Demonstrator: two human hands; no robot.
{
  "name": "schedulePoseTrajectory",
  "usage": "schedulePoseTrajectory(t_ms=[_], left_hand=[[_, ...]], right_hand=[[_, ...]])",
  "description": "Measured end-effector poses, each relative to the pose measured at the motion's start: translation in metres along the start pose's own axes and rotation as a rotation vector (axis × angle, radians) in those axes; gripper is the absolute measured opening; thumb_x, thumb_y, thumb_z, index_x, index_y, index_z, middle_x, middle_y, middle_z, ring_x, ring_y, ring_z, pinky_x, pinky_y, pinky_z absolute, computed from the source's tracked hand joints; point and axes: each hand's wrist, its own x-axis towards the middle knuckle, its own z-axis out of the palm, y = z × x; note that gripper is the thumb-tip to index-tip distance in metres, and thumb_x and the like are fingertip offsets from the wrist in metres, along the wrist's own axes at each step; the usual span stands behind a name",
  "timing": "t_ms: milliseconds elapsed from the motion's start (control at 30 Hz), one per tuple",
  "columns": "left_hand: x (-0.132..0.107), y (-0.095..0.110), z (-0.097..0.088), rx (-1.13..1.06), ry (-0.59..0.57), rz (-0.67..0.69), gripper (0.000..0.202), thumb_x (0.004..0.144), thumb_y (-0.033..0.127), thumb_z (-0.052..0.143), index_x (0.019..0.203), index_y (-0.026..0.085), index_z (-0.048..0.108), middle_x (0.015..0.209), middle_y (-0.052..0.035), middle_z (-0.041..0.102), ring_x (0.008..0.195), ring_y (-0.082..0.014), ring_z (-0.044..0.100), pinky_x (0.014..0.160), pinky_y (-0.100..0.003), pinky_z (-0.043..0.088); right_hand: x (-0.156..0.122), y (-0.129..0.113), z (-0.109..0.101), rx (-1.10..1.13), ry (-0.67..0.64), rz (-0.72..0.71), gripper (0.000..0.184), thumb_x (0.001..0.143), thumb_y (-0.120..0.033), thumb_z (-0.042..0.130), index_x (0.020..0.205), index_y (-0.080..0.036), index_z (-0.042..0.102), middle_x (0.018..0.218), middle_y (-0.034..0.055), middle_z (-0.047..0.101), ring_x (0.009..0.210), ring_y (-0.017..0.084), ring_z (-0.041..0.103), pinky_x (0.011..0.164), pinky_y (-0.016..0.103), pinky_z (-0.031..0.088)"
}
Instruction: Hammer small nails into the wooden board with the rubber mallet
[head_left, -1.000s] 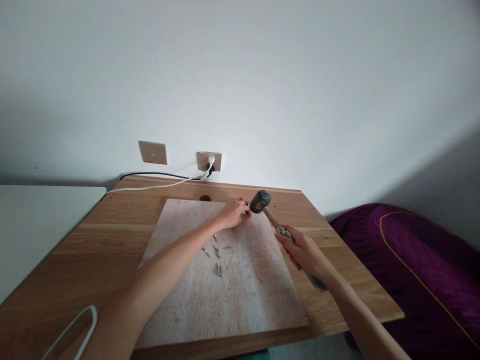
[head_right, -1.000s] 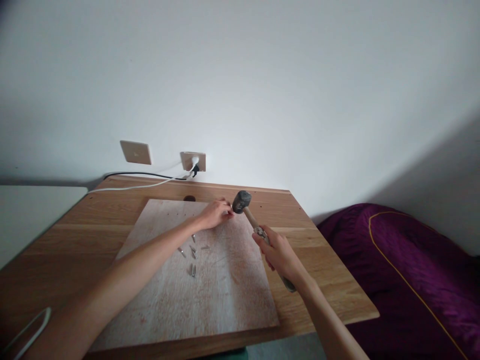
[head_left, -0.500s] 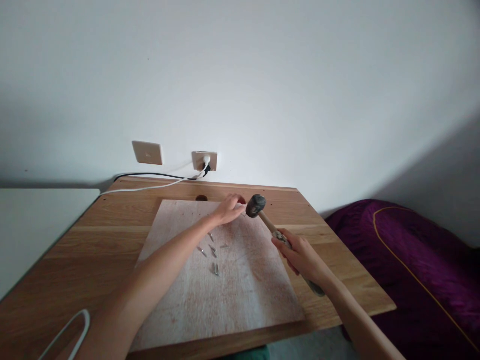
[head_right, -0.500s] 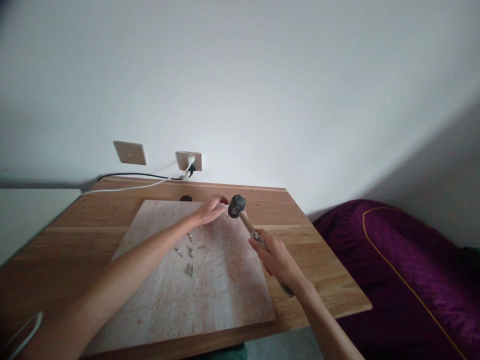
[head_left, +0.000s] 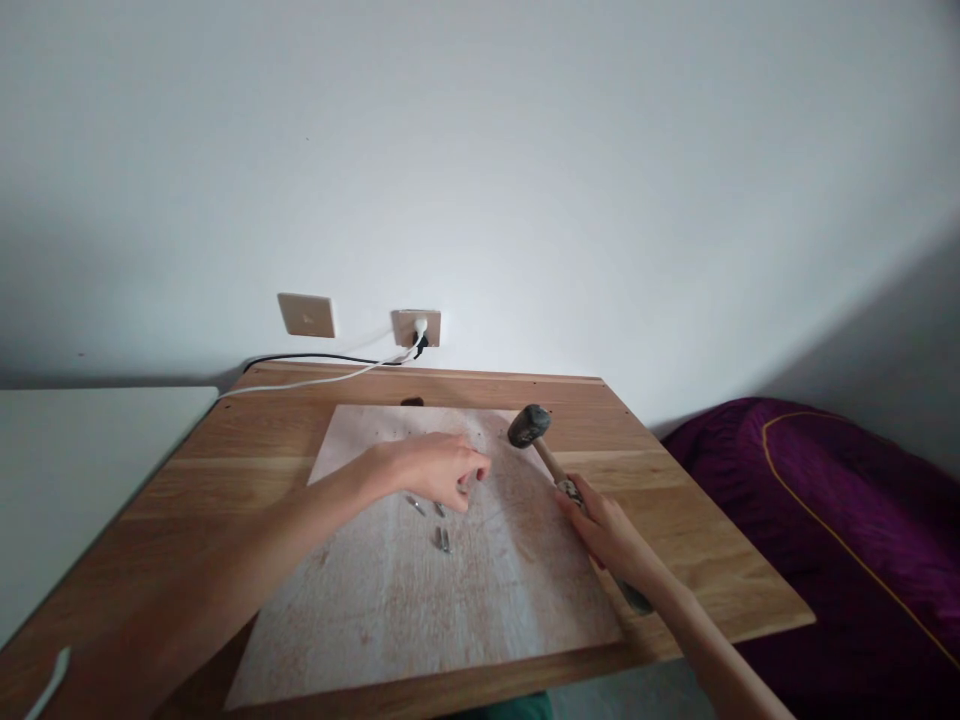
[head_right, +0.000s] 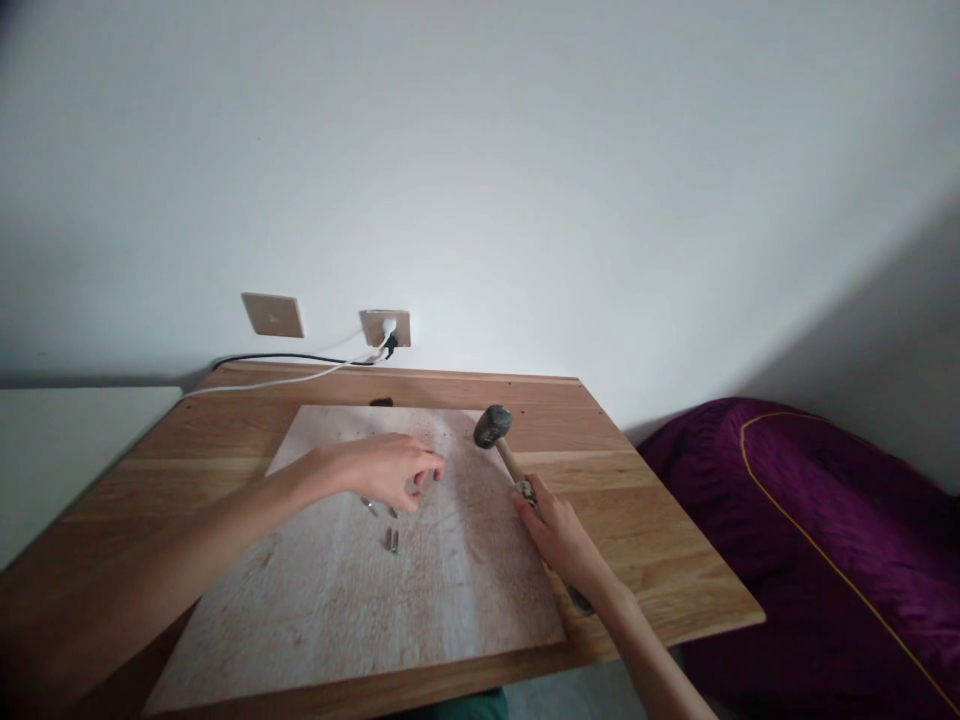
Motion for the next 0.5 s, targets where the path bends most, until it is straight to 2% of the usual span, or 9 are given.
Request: schedulePoseTrajectory(t_ms=[133, 200, 267, 367, 433, 500], left_hand=[[0.001, 0.018, 0.009, 0.104, -0.078, -0.030, 0.025, 0.069, 0.012, 0.073, 0.090, 0.025, 0.068, 0.081, -0.0017, 0.069, 0.068, -0.0195, 0.060, 0.059, -0.029, 0.039], [0.005, 0.016, 0.010, 0.107, -0.099, -0.034, 0.021, 0.071, 0.010, 0.069, 0.087, 0.023, 0.067, 0.078, -0.0015, 0.068, 0.066, -0.0181, 0.058, 0.058, -0.028, 0.038], [0.012, 0.006, 0.008, 0.039, -0.070, -0.009, 0.017, 0.071, 0.008, 0.067, 0.080, 0.022, 0.065, 0.075, 0.0000, 0.067, 0.066, -0.0165, 0.058, 0.060, -0.027, 0.039], [0.026, -0.022, 0.006, -0.179, 0.118, -0.007, 0.015, 0.071, 0.006, 0.064, 0.079, 0.019, 0.066, 0.076, 0.0013, 0.068, 0.071, -0.0146, 0.060, 0.066, -0.024, 0.043], [0.037, -0.043, 0.009, -0.333, 0.326, -0.121, 0.015, 0.074, 0.006, 0.062, 0.083, 0.017, 0.067, 0.079, 0.0001, 0.070, 0.073, -0.0144, 0.062, 0.068, -0.023, 0.045], [0.046, -0.060, 0.017, -0.392, 0.468, -0.230, 0.013, 0.076, 0.007, 0.063, 0.083, 0.016, 0.068, 0.080, -0.0007, 0.071, 0.073, -0.0143, 0.063, 0.068, -0.023, 0.046]], right_hand=[[0.000, 0.001, 0.001, -0.031, 0.014, -0.006, 0.040, 0.098, -0.052, 0.038, 0.116, -0.023, 0.058, 0.052, -0.0038, 0.058, 0.036, 0.019, 0.054, 0.044, 0.027, 0.037], [0.000, 0.001, 0.002, -0.060, 0.013, -0.005, 0.041, 0.099, -0.050, 0.036, 0.118, -0.021, 0.058, 0.054, -0.0029, 0.059, 0.038, 0.020, 0.056, 0.046, 0.027, 0.038], [0.001, 0.001, 0.002, -0.075, 0.017, 0.002, 0.044, 0.099, -0.050, 0.035, 0.122, -0.020, 0.057, 0.055, -0.0023, 0.061, 0.038, 0.020, 0.056, 0.047, 0.027, 0.038], [0.001, 0.001, 0.003, -0.073, 0.027, 0.003, 0.046, 0.099, -0.051, 0.035, 0.125, -0.020, 0.057, 0.057, -0.0020, 0.062, 0.039, 0.020, 0.057, 0.047, 0.027, 0.039], [0.000, 0.001, 0.003, -0.065, 0.023, 0.003, 0.046, 0.099, -0.051, 0.035, 0.125, -0.020, 0.057, 0.057, -0.0022, 0.062, 0.039, 0.020, 0.057, 0.047, 0.027, 0.038], [-0.001, 0.001, 0.003, -0.055, 0.014, 0.008, 0.047, 0.100, -0.053, 0.034, 0.125, -0.020, 0.056, 0.056, -0.0026, 0.061, 0.038, 0.020, 0.057, 0.047, 0.027, 0.038]])
